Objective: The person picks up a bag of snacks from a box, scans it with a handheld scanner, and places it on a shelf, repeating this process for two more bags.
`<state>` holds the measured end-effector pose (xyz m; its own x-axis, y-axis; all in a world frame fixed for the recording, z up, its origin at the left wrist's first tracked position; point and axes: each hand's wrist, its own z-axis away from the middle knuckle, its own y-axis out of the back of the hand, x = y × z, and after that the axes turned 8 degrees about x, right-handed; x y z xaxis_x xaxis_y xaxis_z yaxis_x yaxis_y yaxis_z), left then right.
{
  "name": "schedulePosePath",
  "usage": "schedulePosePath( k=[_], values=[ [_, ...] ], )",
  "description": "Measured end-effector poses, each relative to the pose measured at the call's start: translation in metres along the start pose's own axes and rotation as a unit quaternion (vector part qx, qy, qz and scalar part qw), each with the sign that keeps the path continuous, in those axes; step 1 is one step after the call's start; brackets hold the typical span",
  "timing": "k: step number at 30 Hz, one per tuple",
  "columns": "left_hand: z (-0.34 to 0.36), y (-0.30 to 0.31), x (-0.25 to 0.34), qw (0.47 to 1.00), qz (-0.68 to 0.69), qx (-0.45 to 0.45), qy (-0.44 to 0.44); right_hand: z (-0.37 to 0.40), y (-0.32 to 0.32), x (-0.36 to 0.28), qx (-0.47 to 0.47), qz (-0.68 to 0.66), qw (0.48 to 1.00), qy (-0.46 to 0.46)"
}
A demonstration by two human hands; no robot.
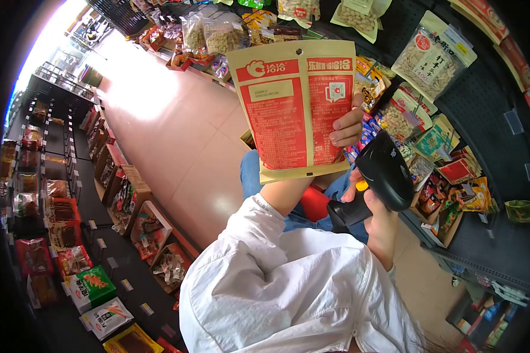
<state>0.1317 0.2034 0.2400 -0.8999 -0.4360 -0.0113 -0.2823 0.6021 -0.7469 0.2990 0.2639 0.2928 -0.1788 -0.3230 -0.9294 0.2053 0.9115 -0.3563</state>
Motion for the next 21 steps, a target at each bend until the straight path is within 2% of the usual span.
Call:
schedulePosePath(
  k=[9, 11, 13, 15, 17, 18, 19, 21],
  values=[
    [0.005, 0.003, -0.005, 0.999, 0.040, -0.011, 0.026, -0.001, 0.003, 0.003, 0.062, -0.021, 0.998, 0.010],
    [0.007, -0.004, -0.009, 0.999, 0.017, 0.043, -0.003, -0.001, 0.001, 0.005, 0.055, -0.021, 0.998, 0.012],
    [0.004, -0.013, -0.008, 0.998, -0.025, 0.054, -0.013, -0.001, 0.001, 0.008, 0.050, -0.020, 0.998, 0.012],
    [0.004, -0.007, -0.007, 0.995, -0.060, 0.069, -0.026, -0.001, 0.004, 0.012, 0.006, 0.006, 1.000, -0.005],
    [-0.003, 0.001, -0.005, 0.994, 0.046, -0.006, -0.100, 0.003, 0.000, 0.010, 0.002, 0.015, 0.999, -0.028],
    [0.005, -0.001, -0.004, 0.988, 0.059, 0.047, -0.135, 0.006, -0.003, 0.011, 0.003, 0.037, 0.997, -0.064],
    [0.005, 0.000, -0.004, 0.987, 0.060, 0.049, -0.140, 0.008, -0.006, 0.012, 0.004, 0.058, 0.993, -0.099],
    [0.000, 0.007, 0.005, 0.983, 0.125, 0.003, -0.133, 0.008, -0.011, 0.018, 0.007, 0.054, 0.992, -0.113]
  ],
)
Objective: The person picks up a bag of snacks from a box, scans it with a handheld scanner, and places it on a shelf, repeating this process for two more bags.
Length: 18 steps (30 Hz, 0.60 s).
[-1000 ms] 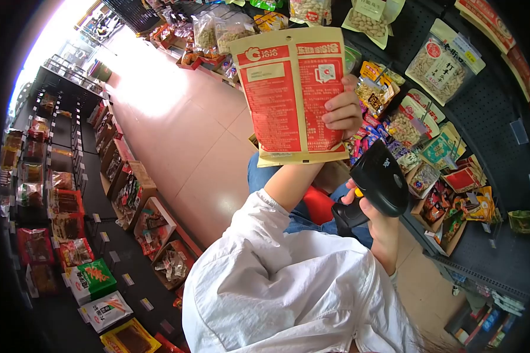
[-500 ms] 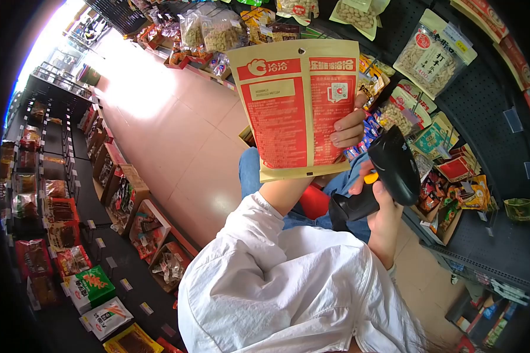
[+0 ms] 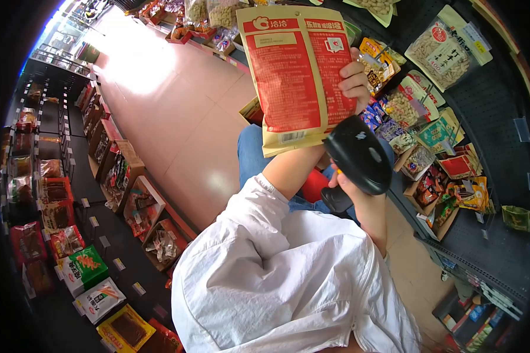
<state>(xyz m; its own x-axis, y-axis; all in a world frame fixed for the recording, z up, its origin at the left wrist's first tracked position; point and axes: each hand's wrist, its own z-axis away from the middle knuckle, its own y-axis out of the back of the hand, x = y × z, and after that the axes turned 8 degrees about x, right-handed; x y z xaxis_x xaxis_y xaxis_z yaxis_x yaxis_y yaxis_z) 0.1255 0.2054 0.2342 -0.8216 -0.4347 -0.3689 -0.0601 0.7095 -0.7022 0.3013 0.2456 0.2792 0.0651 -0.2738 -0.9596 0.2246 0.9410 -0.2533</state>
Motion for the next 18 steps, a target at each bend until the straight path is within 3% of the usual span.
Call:
schedulePosePath(
  k=[2, 6, 10, 13, 14, 16, 18],
  values=[
    [-0.002, 0.007, 0.008, 1.000, -0.017, -0.023, 0.009, -0.002, -0.006, 0.003, -0.017, -0.025, 0.999, -0.043],
    [0.004, 0.013, 0.013, 0.995, -0.090, -0.017, -0.026, -0.005, -0.006, 0.011, -0.051, 0.007, 0.999, -0.016],
    [0.008, 0.013, 0.020, 0.985, -0.171, -0.018, -0.023, -0.004, -0.010, 0.009, -0.011, -0.009, 0.999, -0.045],
    [0.016, 0.008, 0.017, 0.972, -0.221, 0.030, -0.068, -0.006, -0.008, 0.015, -0.022, 0.014, 1.000, 0.013],
    [0.013, 0.012, 0.018, 0.972, -0.221, 0.029, -0.068, -0.006, -0.007, 0.013, -0.034, 0.031, 0.999, 0.000],
    [0.007, 0.023, 0.019, 0.992, -0.091, -0.024, -0.089, -0.005, -0.008, 0.010, -0.047, 0.047, 0.998, -0.013],
    [0.007, 0.023, 0.021, 0.990, -0.104, -0.018, -0.095, -0.004, -0.010, 0.009, -0.044, 0.031, 0.997, -0.055]
  ],
)
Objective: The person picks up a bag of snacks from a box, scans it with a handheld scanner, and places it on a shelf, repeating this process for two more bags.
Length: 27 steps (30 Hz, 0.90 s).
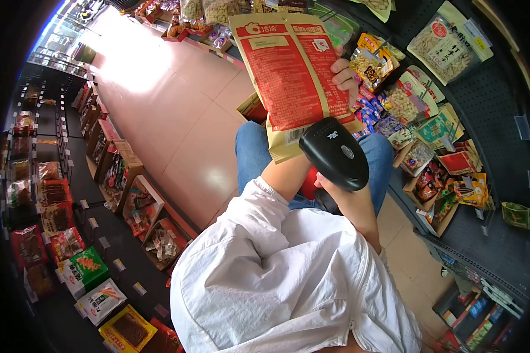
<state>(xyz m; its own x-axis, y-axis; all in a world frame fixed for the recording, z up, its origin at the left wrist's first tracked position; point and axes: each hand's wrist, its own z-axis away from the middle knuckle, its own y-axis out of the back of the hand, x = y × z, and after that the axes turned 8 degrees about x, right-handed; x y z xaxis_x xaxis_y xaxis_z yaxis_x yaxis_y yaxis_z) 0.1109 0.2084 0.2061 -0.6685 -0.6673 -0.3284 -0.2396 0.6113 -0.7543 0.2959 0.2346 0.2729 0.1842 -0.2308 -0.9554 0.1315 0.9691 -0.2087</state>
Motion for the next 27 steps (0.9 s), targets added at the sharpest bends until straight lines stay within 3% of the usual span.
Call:
schedulePosePath(
  k=[8, 27],
  values=[
    [0.006, 0.013, 0.007, 0.998, -0.019, 0.025, -0.050, -0.002, 0.001, 0.005, 0.019, -0.014, 0.999, 0.028],
    [0.015, 0.033, 0.007, 0.997, 0.054, 0.026, -0.051, -0.004, 0.003, 0.011, -0.007, 0.005, 0.999, 0.049]
  ],
)
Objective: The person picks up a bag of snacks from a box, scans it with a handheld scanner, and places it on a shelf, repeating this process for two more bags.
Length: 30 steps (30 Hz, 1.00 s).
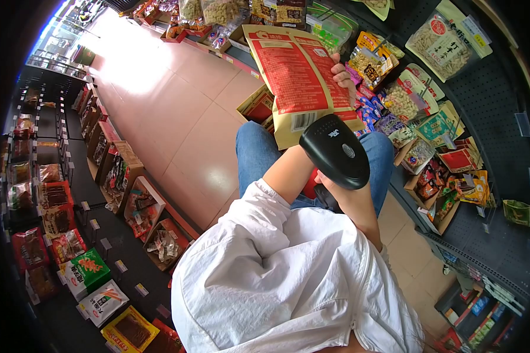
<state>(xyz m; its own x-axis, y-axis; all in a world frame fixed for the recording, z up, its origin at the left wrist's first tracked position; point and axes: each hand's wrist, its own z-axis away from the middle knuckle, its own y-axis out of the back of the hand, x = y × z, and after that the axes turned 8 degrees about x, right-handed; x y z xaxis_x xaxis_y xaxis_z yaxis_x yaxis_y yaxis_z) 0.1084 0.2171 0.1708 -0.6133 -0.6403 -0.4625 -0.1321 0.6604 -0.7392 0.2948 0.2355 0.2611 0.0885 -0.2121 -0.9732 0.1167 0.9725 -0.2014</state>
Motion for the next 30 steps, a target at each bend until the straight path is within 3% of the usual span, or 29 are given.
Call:
schedulePosePath(
  k=[10, 12, 13, 15, 18, 25, 27, 28, 29, 30],
  values=[
    [0.001, 0.000, -0.004, 1.000, -0.012, 0.023, -0.012, -0.006, 0.006, 0.018, -0.011, 0.003, 1.000, 0.018],
    [0.002, -0.002, -0.004, 0.999, -0.018, 0.029, -0.016, -0.010, 0.008, 0.021, -0.032, 0.101, 0.977, 0.183],
    [0.002, -0.002, -0.004, 0.999, -0.021, 0.033, -0.017, -0.009, 0.008, 0.019, -0.032, 0.101, 0.977, 0.183],
    [0.003, -0.003, -0.005, 0.999, -0.027, 0.040, -0.021, -0.004, 0.007, 0.016, -0.023, 0.059, 0.995, 0.075],
    [0.004, -0.005, -0.006, 0.998, -0.036, 0.050, -0.026, -0.005, 0.007, 0.016, -0.026, 0.092, 0.988, 0.123],
    [0.006, -0.013, -0.006, 0.995, -0.075, 0.063, -0.031, -0.002, 0.020, 0.008, 0.000, 0.087, 0.992, 0.088],
    [0.006, -0.013, -0.005, 0.993, -0.100, 0.059, -0.027, 0.001, 0.031, -0.002, -0.018, 0.225, 0.934, 0.277],
    [0.005, -0.013, -0.005, 0.997, -0.065, 0.034, -0.002, 0.003, 0.033, -0.009, -0.076, 0.190, 0.932, 0.301],
    [0.004, -0.012, -0.005, 0.999, -0.030, 0.009, 0.023, 0.006, 0.031, -0.017, -0.075, 0.190, 0.932, 0.300],
    [0.003, -0.011, -0.006, 0.999, -0.027, 0.009, 0.024, 0.011, 0.029, -0.029, -0.039, 0.029, 0.994, 0.094]
  ],
)
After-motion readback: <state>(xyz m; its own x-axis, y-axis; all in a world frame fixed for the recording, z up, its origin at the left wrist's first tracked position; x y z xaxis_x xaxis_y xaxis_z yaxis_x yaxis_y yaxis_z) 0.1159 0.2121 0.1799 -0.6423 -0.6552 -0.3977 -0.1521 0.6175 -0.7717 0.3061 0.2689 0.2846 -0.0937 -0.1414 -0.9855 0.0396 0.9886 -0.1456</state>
